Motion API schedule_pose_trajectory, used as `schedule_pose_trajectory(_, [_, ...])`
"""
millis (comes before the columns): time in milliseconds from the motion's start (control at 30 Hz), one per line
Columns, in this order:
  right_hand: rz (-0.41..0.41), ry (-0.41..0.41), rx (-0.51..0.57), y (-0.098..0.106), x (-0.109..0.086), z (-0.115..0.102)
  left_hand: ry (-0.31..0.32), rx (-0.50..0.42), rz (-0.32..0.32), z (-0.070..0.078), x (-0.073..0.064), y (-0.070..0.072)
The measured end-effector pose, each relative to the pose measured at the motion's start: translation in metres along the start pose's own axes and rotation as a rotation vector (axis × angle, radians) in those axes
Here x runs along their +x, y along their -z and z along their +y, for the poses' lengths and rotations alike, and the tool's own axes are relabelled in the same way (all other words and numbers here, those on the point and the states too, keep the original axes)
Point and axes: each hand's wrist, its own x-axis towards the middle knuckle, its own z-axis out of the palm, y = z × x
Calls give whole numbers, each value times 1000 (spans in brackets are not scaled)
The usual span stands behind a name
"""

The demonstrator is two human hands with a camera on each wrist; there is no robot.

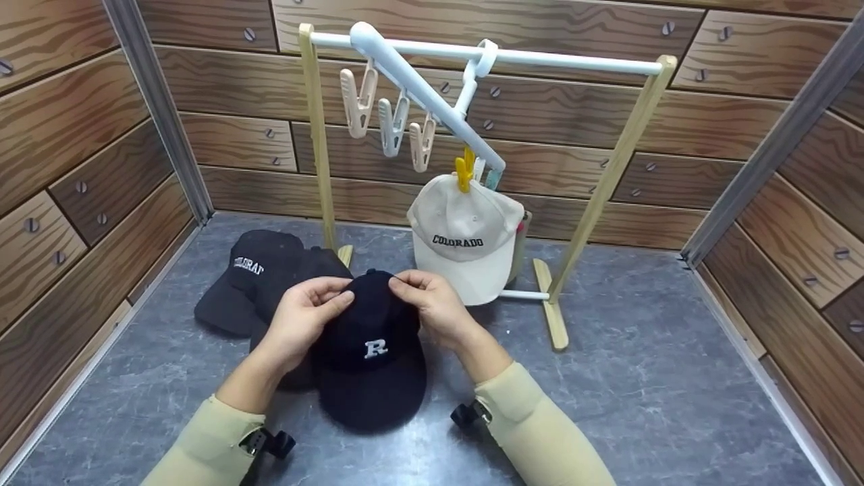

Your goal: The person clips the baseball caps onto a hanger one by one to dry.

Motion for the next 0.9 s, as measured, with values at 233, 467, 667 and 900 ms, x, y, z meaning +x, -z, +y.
schedule_pose_trajectory(233, [5,29,-36,2,-1,-6,-23,22,0,5,0,-4])
schedule_pose_trajectory(467, [35,65,-67,1,-5,-16,-34,20,-4,11,3,-10])
schedule_pose_trajectory(667, [50,103,-83,0,-9,-27,-50,10,3,16,7,-16])
schedule_pose_trajectory(900, [86,149,-156,2,-11,-34,-63,-6,-15,23,9,-23])
